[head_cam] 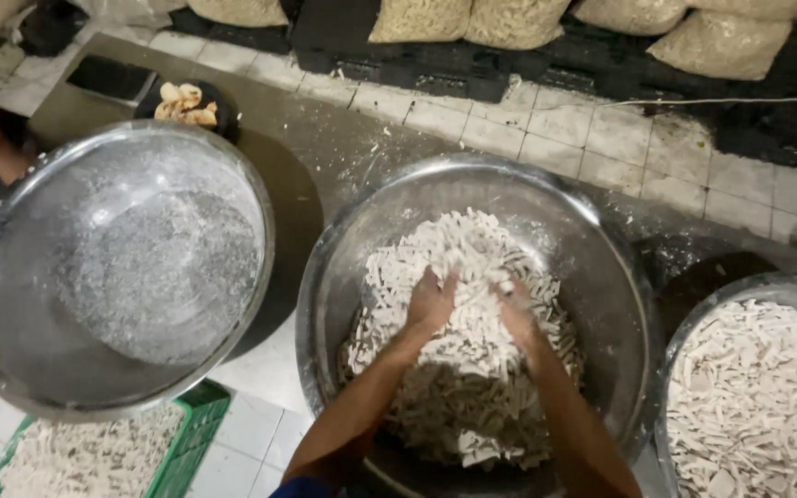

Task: Mixing shredded food material in a large metal bowl using both hands

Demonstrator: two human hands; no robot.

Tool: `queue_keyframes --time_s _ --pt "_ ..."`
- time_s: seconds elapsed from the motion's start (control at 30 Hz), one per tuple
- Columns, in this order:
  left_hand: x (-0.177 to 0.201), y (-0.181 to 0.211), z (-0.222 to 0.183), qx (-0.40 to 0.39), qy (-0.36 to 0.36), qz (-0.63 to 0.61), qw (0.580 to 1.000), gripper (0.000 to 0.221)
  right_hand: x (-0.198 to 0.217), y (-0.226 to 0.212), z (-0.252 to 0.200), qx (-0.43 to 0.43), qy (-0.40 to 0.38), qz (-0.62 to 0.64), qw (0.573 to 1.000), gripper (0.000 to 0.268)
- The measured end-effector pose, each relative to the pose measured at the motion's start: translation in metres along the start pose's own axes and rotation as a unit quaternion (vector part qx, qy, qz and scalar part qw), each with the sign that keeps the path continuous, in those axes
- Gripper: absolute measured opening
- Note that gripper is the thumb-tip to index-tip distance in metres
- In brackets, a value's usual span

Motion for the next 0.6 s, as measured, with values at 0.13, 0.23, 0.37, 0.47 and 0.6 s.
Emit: queue_keyframes --time_s 0.13,0.23,0.37,0.47,0.6 --pt "0.041 0.01 -0.026 -0.026 0.085 -0.077 0.993 0.061 0.018 -0.046 -0.036 0.052 0.045 0.146 0.987 0.063" --pt "0.06 0.039 -0.051 -0.053 0.096 -0.089 0.99 0.05 0.042 -0.007 0.037 0.242 -0.072 0.212 0.944 0.04" --pt "0.072 0.081 -0.091 -0.072 0.017 -0.124 0.989 0.056 0.015 -0.046 0.004 0.223 0.156 -0.332 0.903 0.077" --pt "0.084 0.035 -0.077 -0.157 0.003 0.061 0.986 0.098 -0.004 -0.098 -0.072 0.435 0.018 -0.26 0.862 0.065" --pt "0.04 -0.095 0.008 -0.026 -0.123 0.426 0.896 0.105 0.075 -0.024 -0.045 0.378 0.025 -0.522 0.764 0.066"
Point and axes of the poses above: each hand's wrist, its own z-axis towards the middle knuckle, its own x-axis out of the back of the hand, y = z × x, the point moved 7 cm from there along z, towards the middle knuckle, and after that the axes turned 1 degree about -z, right-handed, at the moved point
